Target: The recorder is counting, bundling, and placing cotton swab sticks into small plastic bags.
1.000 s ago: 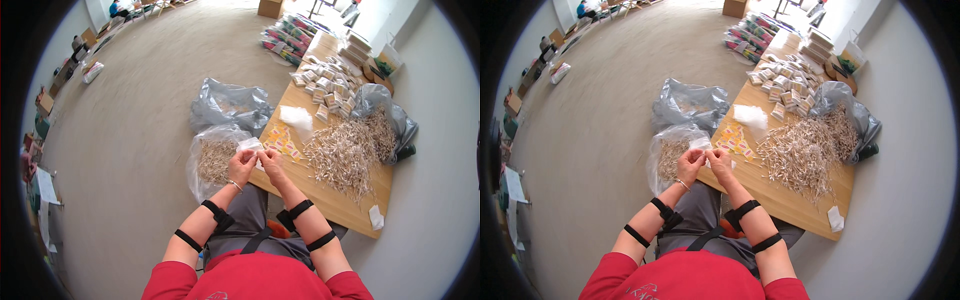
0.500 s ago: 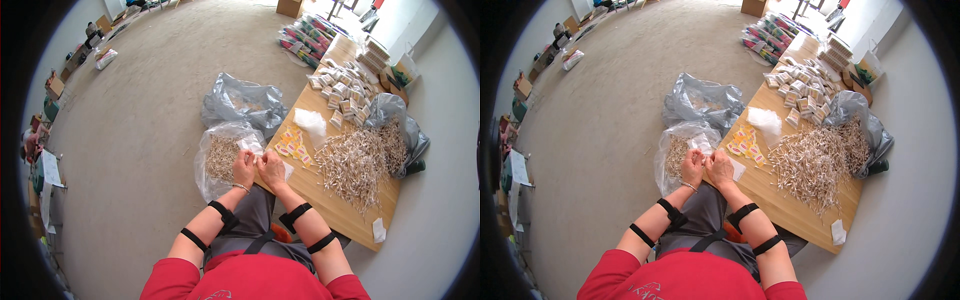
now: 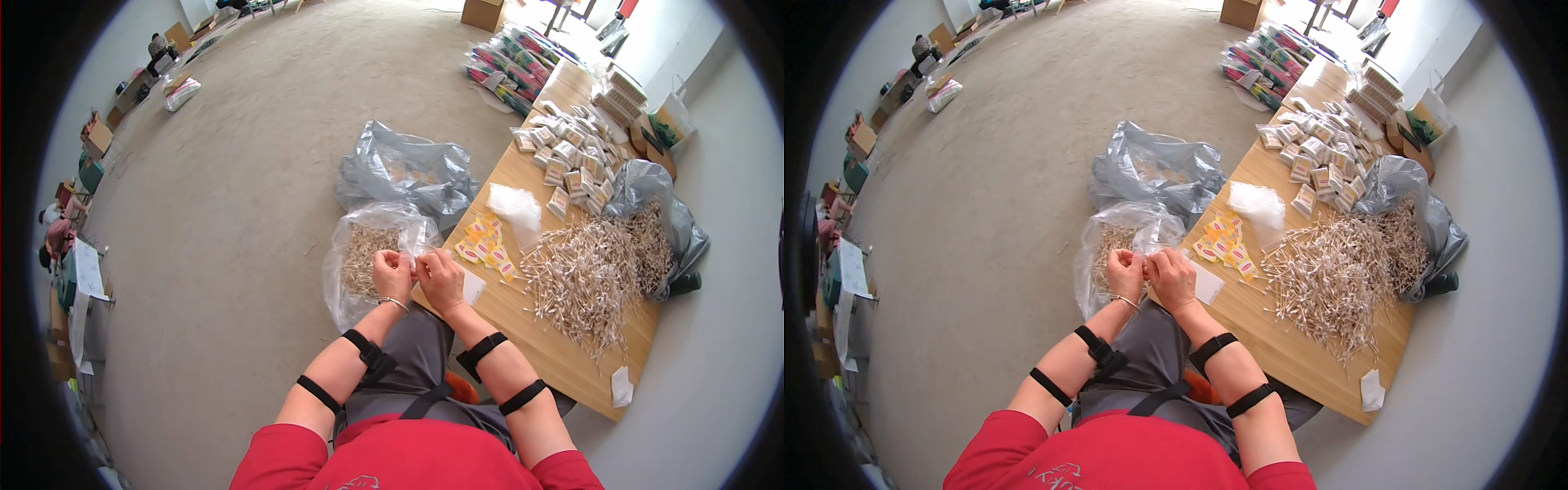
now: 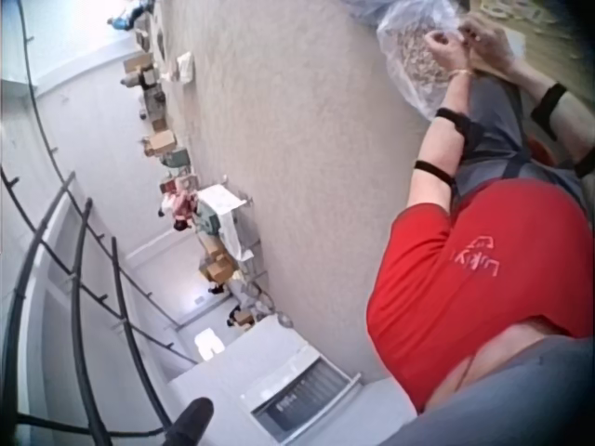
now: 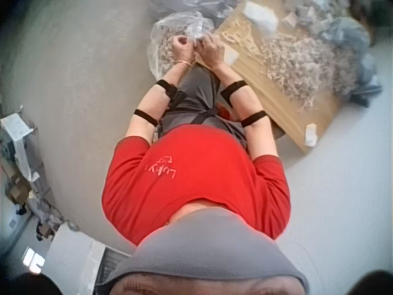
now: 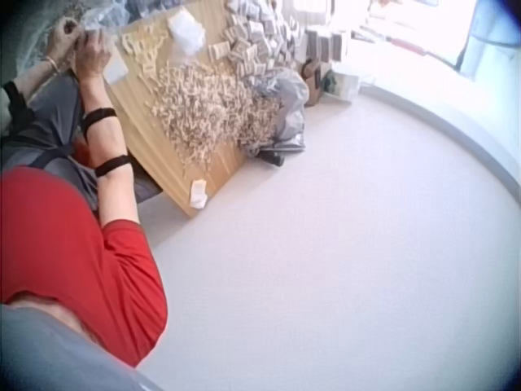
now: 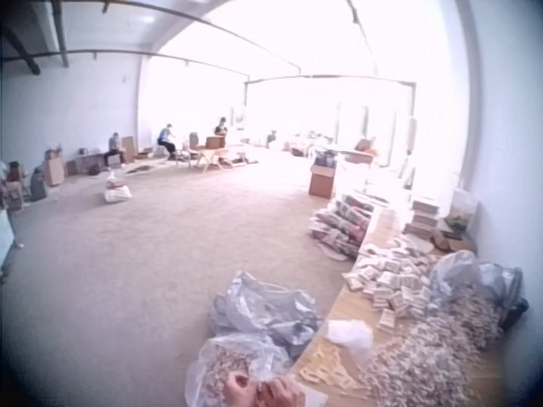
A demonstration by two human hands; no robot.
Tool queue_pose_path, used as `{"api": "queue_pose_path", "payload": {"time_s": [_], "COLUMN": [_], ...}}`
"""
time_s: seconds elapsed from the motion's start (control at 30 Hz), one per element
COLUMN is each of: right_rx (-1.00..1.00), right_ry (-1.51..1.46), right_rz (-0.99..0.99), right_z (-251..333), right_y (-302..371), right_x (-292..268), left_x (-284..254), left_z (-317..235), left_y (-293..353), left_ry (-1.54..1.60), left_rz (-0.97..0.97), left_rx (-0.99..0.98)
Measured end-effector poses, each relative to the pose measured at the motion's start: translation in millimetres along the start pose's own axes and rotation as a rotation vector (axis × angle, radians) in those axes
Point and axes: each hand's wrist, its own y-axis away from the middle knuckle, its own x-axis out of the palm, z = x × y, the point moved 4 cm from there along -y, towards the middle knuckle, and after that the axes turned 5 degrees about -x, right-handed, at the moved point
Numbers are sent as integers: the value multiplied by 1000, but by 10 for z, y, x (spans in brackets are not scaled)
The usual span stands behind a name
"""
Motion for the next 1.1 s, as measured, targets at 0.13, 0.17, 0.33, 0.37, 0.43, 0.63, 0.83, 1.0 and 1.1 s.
{"api": "queue_pose_path", "payload": {"time_s": [0.13,0.17,0.33,0.37,0.43,0.63,0.83,1.0,1.1], "right_rx": [-162,-229,-212,-229,-234,-154,90,61,52], "right_ry": [82,90,67,68,81,82,-89,-48,-6], "right_rz": [34,70,16,12,60,75,96,183,251], "right_z": [-20,-4,9,17,8,-15,-359,-475,-585], "right_y": [19,34,13,0,34,16,-104,-244,-266], "right_x": [2,23,27,28,66,138,157,319,397], "left_x": [-48,-61,-130,-124,-146,-186,-194,-228,-156], "left_z": [-115,-94,-86,-84,-57,5,73,379,420], "left_y": [17,-12,-69,-85,-136,-135,-109,-350,-429], "left_ry": [-282,-283,-447,-446,-470,-453,136,164,144], "left_rz": [-22,-22,-100,-99,-172,-129,105,203,111], "left_rx": [342,341,407,407,387,401,176,-255,-271]}}
